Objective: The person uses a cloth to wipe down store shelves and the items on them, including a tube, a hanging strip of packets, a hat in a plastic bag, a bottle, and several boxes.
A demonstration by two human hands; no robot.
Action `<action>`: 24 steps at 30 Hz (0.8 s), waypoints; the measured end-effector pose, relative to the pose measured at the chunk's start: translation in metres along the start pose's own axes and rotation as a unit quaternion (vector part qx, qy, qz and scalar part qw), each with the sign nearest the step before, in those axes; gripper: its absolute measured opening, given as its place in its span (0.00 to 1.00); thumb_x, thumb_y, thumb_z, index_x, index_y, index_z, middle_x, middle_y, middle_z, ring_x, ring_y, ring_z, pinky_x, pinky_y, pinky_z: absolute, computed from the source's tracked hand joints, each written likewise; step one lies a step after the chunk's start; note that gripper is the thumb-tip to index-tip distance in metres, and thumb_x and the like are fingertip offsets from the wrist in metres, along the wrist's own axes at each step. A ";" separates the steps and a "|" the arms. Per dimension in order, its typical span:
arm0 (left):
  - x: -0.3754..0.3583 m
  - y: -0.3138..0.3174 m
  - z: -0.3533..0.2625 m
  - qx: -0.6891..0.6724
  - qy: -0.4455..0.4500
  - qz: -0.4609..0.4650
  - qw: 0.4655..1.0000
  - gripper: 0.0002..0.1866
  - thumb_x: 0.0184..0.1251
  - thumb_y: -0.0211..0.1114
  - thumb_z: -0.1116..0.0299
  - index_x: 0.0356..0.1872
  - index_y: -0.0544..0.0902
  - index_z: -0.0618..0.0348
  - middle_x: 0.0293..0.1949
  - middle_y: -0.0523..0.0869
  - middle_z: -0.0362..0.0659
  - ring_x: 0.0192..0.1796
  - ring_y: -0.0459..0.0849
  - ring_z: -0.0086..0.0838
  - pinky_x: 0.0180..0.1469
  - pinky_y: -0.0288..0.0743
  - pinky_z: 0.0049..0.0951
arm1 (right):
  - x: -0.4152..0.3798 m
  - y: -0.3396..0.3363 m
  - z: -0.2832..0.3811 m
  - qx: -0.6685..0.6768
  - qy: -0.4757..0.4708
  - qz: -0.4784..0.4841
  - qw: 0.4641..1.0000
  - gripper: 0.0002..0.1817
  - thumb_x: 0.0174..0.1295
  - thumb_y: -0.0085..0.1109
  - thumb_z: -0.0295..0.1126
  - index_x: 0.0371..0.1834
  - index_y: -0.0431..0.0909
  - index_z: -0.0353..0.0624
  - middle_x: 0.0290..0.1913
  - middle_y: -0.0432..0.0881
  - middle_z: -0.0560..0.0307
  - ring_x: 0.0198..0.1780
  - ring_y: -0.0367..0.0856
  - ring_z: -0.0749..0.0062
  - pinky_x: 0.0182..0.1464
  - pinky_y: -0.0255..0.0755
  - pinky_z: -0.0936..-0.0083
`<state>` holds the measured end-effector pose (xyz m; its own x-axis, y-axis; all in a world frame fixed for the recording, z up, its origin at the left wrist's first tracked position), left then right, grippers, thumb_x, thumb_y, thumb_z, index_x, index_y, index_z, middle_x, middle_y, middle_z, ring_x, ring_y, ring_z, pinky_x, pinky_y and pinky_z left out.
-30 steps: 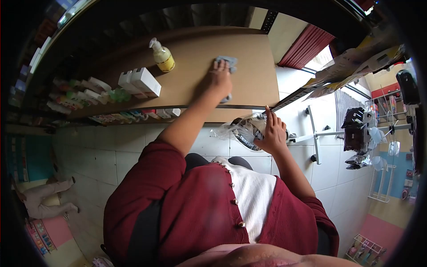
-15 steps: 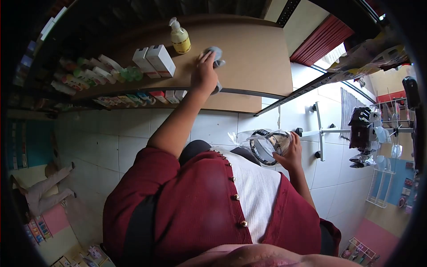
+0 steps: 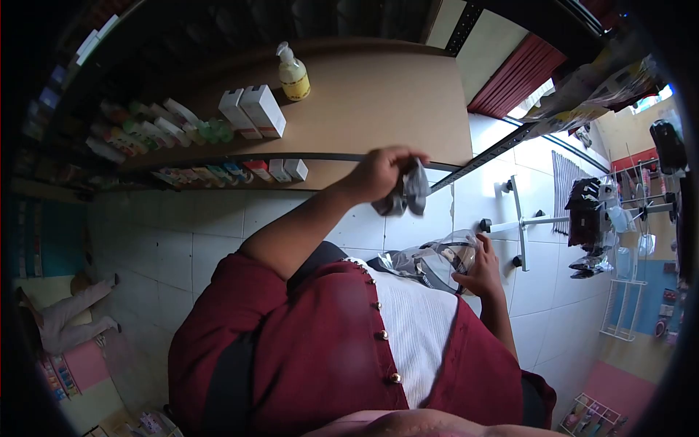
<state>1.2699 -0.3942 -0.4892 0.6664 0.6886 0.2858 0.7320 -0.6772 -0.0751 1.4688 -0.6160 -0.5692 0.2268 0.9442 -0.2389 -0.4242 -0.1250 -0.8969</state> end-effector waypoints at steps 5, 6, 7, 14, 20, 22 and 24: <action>0.035 -0.122 -0.021 0.381 0.111 -0.291 0.871 0.20 0.58 0.52 0.83 0.52 0.79 0.63 0.51 0.82 0.53 0.55 0.79 0.46 0.59 0.73 0.36 | -0.001 -0.003 -0.002 0.056 0.015 -0.039 0.998 0.49 0.29 0.71 0.39 0.64 0.64 0.44 0.64 0.64 0.46 0.65 0.65 0.48 0.63 0.60 0.55; 0.045 -0.132 0.015 0.434 0.052 -0.271 0.858 0.21 0.58 0.52 0.82 0.55 0.77 0.63 0.55 0.80 0.53 0.60 0.75 0.47 0.64 0.67 0.38 | 0.003 -0.007 0.005 0.071 0.008 -0.039 0.997 0.48 0.30 0.70 0.38 0.64 0.65 0.45 0.64 0.65 0.46 0.64 0.65 0.47 0.63 0.60 0.55; 0.047 -0.139 0.047 0.484 -0.008 -0.249 0.839 0.23 0.59 0.53 0.80 0.58 0.75 0.63 0.59 0.77 0.53 0.64 0.71 0.47 0.69 0.62 0.40 | 0.005 -0.011 0.010 0.086 0.001 -0.040 0.995 0.47 0.30 0.69 0.38 0.64 0.65 0.45 0.63 0.66 0.45 0.64 0.66 0.47 0.63 0.60 0.55; 0.013 -0.057 0.071 0.481 -0.004 -0.038 0.876 0.28 0.56 0.51 0.82 0.61 0.74 0.59 0.64 0.73 0.52 0.68 0.67 0.52 0.70 0.58 0.44 | 0.027 -0.066 0.034 0.404 -0.042 -0.109 0.907 0.42 0.34 0.69 0.27 0.61 0.66 0.35 0.56 0.71 0.50 0.58 0.70 0.63 0.61 0.63 0.70; -0.096 -0.024 0.035 0.312 0.130 0.104 0.935 0.25 0.41 0.54 0.91 0.44 0.82 0.61 0.46 0.83 0.52 0.50 0.81 0.48 0.52 0.74 0.39 | 0.048 -0.113 0.102 0.559 -0.085 -0.075 0.821 0.49 0.38 0.77 0.43 0.64 0.63 0.33 0.57 0.70 0.50 0.56 0.71 0.64 0.58 0.65 0.72; -0.141 -0.025 0.050 0.278 0.074 0.104 0.952 0.21 0.40 0.51 0.92 0.38 0.81 0.66 0.40 0.83 0.55 0.46 0.81 0.48 0.48 0.75 0.39 | 0.073 -0.106 0.115 0.589 -0.055 -0.033 0.806 0.43 0.40 0.72 0.38 0.62 0.66 0.32 0.54 0.73 0.51 0.54 0.72 0.68 0.56 0.65 0.74; -0.185 -0.032 0.087 0.231 -0.048 0.103 0.966 0.23 0.46 0.48 0.89 0.43 0.82 0.63 0.39 0.83 0.53 0.45 0.82 0.48 0.48 0.75 0.36 | 0.102 -0.096 0.123 0.586 -0.001 -0.008 0.810 0.36 0.43 0.67 0.36 0.59 0.70 0.34 0.49 0.77 0.54 0.50 0.73 0.69 0.52 0.67 0.74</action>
<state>1.1352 -0.4778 -0.6229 0.7985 0.5876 0.1309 0.5527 -0.6293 -0.5464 1.4245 -0.4699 -0.4617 0.2401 0.9434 -0.2290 -0.9626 0.2619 0.0698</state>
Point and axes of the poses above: each hand's wrist, its own x-axis towards the middle knuckle, its own y-axis out of the palm, z = x × y, the point moved 9 cm from there along x, towards the middle knuckle
